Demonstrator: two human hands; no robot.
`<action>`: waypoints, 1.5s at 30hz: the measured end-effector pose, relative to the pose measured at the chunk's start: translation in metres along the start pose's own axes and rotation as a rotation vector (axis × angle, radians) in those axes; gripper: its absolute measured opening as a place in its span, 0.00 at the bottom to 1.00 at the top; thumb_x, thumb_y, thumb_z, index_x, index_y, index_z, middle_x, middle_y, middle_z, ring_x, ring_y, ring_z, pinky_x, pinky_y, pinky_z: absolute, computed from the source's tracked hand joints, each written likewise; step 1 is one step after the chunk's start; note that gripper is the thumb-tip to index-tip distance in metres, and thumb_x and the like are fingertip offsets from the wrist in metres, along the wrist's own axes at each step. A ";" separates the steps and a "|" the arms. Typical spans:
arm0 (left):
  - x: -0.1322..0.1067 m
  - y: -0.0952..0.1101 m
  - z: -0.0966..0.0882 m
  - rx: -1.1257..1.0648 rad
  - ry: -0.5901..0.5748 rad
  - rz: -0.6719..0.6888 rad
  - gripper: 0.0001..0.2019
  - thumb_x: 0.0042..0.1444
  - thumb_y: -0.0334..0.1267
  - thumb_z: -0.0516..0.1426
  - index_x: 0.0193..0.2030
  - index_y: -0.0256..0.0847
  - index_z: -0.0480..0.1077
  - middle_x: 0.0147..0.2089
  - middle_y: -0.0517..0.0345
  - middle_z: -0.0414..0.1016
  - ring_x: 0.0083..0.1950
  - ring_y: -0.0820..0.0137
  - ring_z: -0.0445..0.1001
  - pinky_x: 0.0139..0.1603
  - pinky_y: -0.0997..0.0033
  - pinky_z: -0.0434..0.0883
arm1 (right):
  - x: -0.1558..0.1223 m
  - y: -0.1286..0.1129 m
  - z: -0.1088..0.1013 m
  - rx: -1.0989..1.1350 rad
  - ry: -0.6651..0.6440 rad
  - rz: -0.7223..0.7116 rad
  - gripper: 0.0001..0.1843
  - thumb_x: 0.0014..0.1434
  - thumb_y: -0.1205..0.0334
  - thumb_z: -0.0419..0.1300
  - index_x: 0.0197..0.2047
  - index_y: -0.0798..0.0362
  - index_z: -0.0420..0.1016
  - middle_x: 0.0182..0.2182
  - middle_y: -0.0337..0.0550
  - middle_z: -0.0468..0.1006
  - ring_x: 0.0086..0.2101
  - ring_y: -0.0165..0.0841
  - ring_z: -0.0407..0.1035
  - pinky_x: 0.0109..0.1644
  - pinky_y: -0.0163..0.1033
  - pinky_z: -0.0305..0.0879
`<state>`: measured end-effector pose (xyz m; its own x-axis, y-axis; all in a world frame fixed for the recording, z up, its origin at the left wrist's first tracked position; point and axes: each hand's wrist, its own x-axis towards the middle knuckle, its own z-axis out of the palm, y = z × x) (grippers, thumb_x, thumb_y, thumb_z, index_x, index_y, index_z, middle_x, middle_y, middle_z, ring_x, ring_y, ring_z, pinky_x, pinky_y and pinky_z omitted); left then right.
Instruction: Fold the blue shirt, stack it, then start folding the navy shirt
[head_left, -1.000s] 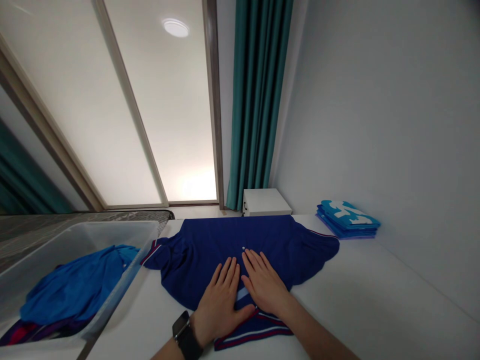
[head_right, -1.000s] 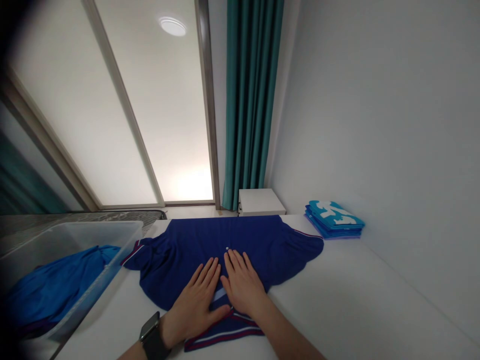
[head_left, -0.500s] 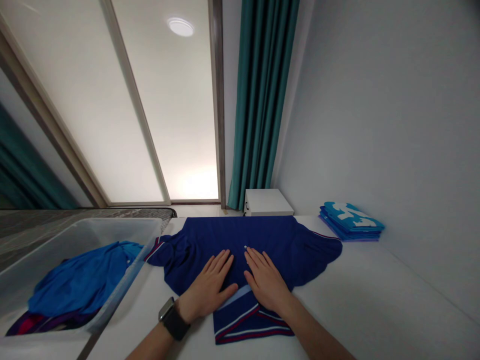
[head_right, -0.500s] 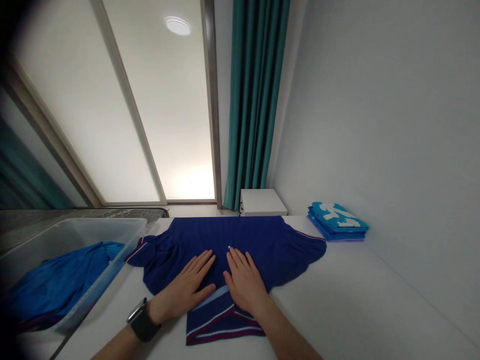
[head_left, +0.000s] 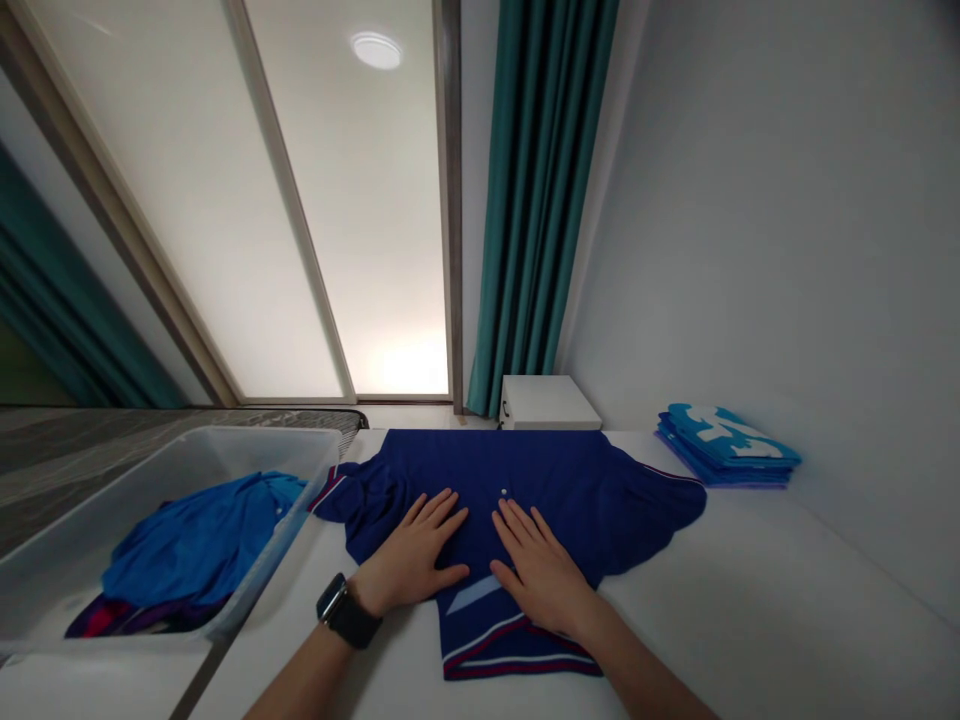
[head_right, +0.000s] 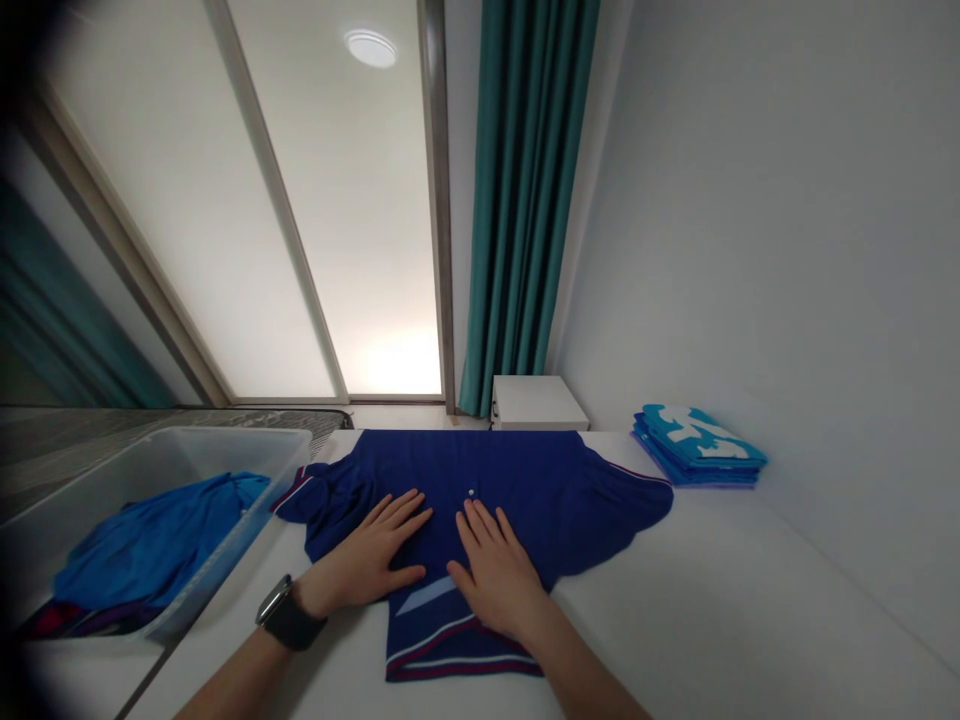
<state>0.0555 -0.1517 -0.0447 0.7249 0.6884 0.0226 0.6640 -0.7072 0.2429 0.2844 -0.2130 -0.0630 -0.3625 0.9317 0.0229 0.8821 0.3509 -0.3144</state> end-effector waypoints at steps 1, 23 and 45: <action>0.000 0.005 -0.005 -0.021 0.008 0.034 0.30 0.58 0.51 0.57 0.65 0.45 0.61 0.70 0.48 0.57 0.71 0.56 0.53 0.68 0.50 0.52 | 0.000 0.001 -0.001 0.007 -0.005 -0.001 0.34 0.68 0.47 0.42 0.71 0.57 0.48 0.70 0.49 0.42 0.68 0.39 0.36 0.71 0.51 0.34; -0.021 0.032 0.005 0.021 0.072 0.123 0.09 0.66 0.33 0.47 0.38 0.42 0.66 0.37 0.58 0.74 0.39 0.69 0.72 0.42 0.67 0.61 | 0.001 0.019 -0.005 0.156 -0.016 -0.038 0.27 0.67 0.54 0.47 0.67 0.51 0.59 0.69 0.44 0.52 0.67 0.34 0.43 0.71 0.50 0.37; 0.050 0.069 0.033 0.016 0.158 0.095 0.25 0.64 0.45 0.50 0.66 0.40 0.59 0.69 0.46 0.59 0.69 0.57 0.57 0.68 0.51 0.55 | 0.005 0.084 0.009 0.010 0.238 0.153 0.26 0.65 0.60 0.48 0.64 0.52 0.63 0.66 0.51 0.59 0.65 0.41 0.51 0.68 0.53 0.46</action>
<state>0.1434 -0.1709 -0.0586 0.7477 0.6341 0.1971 0.5974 -0.7720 0.2172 0.3545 -0.1798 -0.0978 -0.1433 0.9700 0.1964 0.9176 0.2045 -0.3407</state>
